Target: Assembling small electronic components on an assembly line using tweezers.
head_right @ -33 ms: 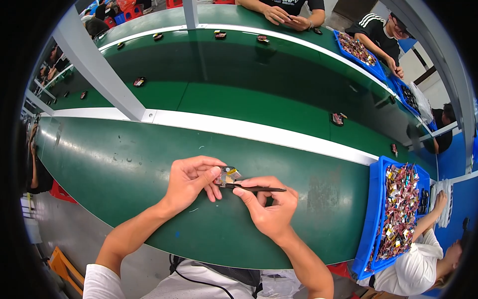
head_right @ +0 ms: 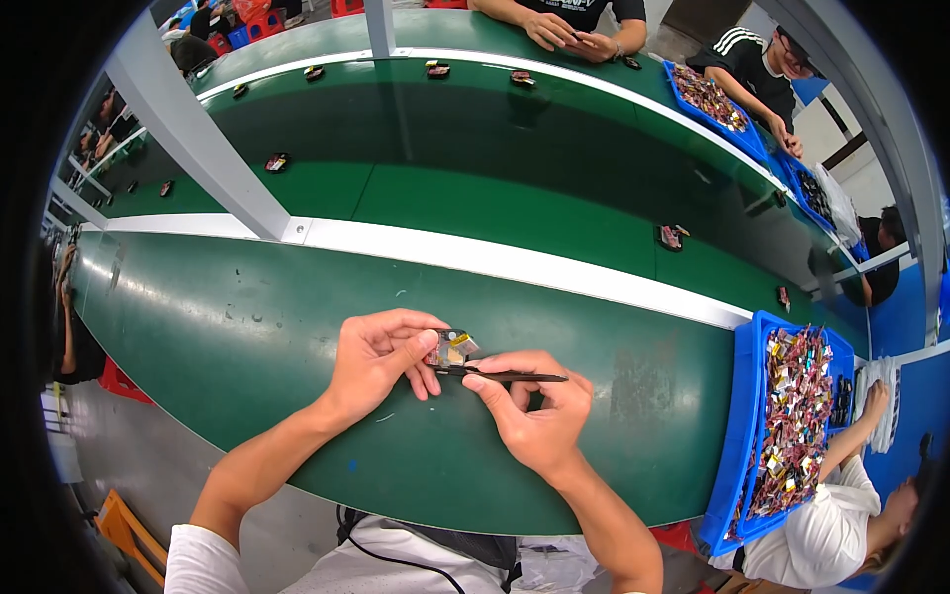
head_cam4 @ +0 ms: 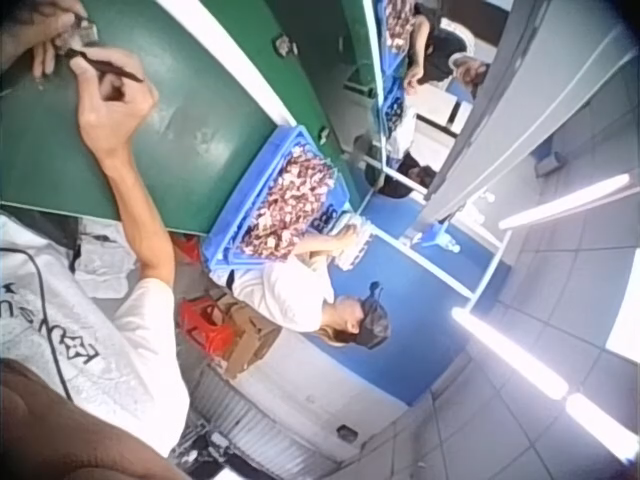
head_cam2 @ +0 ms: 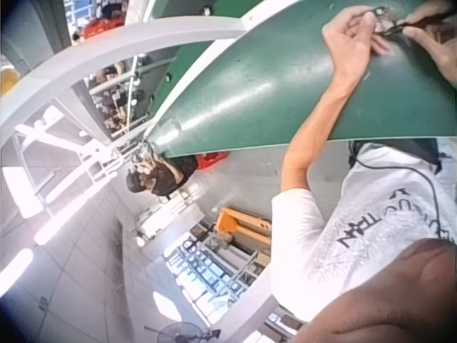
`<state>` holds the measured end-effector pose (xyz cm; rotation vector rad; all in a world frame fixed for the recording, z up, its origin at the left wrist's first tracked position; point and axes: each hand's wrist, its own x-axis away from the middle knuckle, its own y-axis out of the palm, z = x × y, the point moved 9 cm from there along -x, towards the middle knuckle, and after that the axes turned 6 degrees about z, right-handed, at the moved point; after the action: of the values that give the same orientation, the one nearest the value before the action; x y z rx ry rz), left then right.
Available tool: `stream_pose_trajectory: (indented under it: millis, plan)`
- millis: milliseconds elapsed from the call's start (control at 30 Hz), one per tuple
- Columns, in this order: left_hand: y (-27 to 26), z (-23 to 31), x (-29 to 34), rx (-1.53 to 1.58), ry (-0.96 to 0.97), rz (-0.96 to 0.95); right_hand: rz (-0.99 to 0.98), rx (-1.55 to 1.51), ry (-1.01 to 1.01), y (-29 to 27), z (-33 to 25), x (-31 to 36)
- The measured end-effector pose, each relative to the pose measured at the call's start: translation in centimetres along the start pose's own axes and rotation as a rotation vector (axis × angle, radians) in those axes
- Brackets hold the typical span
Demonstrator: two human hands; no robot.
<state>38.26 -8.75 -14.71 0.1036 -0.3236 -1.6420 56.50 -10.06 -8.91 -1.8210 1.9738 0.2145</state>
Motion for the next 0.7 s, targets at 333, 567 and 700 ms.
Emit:
stream_pose_trajectory:
  millis: [333,567,700]
  plan:
    - [0.0,-0.1,0.3,-0.017,-0.025,0.056,-0.103,0.071,-0.22,1.1,-1.8,0.2]
    - [0.0,-0.2,0.3,-0.071,-0.009,0.064,-0.117,0.09,-0.285,1.4,-2.4,0.3]
    - [0.0,-0.4,0.4,-0.072,-0.006,0.07,-0.121,0.08,-0.3,1.5,-2.4,0.3]
